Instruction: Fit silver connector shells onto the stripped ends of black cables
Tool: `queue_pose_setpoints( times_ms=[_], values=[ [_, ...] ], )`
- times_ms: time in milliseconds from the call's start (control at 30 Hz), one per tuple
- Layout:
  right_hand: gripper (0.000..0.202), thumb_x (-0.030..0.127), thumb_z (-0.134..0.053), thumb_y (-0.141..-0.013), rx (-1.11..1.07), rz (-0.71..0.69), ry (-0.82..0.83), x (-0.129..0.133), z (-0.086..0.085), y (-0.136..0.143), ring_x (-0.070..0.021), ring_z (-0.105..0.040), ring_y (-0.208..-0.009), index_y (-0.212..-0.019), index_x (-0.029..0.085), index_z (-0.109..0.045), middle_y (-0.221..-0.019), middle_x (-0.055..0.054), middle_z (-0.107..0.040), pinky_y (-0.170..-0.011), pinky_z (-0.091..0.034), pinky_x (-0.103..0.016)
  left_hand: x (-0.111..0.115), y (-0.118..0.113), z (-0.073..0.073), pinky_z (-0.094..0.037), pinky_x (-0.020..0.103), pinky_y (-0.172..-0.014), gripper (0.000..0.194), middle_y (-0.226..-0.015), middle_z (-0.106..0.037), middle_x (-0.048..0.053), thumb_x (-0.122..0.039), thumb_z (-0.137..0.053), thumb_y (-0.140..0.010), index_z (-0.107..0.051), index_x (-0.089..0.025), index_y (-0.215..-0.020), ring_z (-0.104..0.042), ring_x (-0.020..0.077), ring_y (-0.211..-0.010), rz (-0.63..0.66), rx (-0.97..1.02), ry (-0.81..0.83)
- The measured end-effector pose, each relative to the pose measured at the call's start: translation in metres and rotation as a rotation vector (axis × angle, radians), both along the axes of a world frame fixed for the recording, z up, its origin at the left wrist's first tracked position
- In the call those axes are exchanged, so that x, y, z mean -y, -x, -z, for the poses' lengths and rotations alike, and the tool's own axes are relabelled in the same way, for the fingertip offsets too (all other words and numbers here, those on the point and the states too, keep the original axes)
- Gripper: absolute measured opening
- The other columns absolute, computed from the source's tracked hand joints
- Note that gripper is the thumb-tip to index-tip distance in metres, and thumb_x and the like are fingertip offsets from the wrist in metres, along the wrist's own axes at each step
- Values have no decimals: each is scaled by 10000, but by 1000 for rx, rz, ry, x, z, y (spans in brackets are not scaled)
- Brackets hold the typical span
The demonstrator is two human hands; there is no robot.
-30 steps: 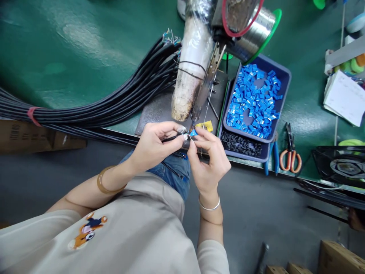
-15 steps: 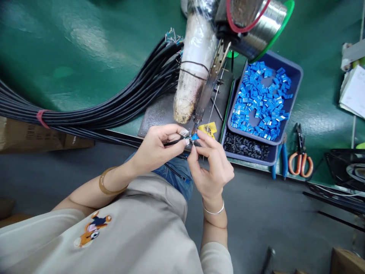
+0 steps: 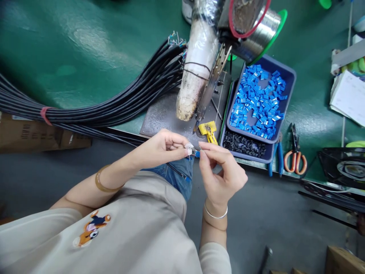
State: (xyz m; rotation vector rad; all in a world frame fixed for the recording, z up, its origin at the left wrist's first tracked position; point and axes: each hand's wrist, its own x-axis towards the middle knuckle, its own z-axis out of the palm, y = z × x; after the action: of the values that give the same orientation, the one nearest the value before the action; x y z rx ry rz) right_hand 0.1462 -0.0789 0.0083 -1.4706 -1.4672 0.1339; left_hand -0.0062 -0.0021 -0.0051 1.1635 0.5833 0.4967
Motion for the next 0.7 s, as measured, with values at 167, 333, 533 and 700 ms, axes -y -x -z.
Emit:
queue_pose_setpoints(
  times_ms=[167, 333, 533, 700],
  values=[
    [123, 83, -690, -780, 65, -52, 86, 10, -8, 5, -110, -696, -689, -829, 191, -658, -861, 11, -747, -563, -542, -225, 3, 1, 0, -207, 205, -488, 205, -579, -330, -59, -287, -620, -833, -602, -105, -741, -267, 45, -537, -56, 1, -36],
    [77, 152, -704, -785, -52, 170, -73, 12, -8, 5, -55, -567, -446, -841, 191, -670, -649, 57, -655, -392, -404, -181, 4, 2, -2, -181, 205, -482, 227, -569, -313, -65, -300, -608, -848, -580, -110, -727, -244, 39, -522, -149, 14, -4],
    [231, 126, -594, -869, -143, 160, -217, 6, 0, 6, -102, -664, -533, -1084, 211, -603, -802, 22, -718, -421, -494, -206, 3, 0, 1, -236, 214, -538, 208, -598, -390, -41, -314, -616, -840, -608, -119, -770, -317, 54, -560, -191, 6, 13],
    [165, 88, -680, -797, 69, 90, -58, 3, 15, 9, -165, -738, -869, -919, 191, -643, -984, -23, -747, -764, -629, -309, 1, -3, 0, -219, 215, -532, 196, -579, -358, -53, -301, -616, -839, -576, -130, -752, -288, 50, -542, -210, 5, -14]
  ],
)
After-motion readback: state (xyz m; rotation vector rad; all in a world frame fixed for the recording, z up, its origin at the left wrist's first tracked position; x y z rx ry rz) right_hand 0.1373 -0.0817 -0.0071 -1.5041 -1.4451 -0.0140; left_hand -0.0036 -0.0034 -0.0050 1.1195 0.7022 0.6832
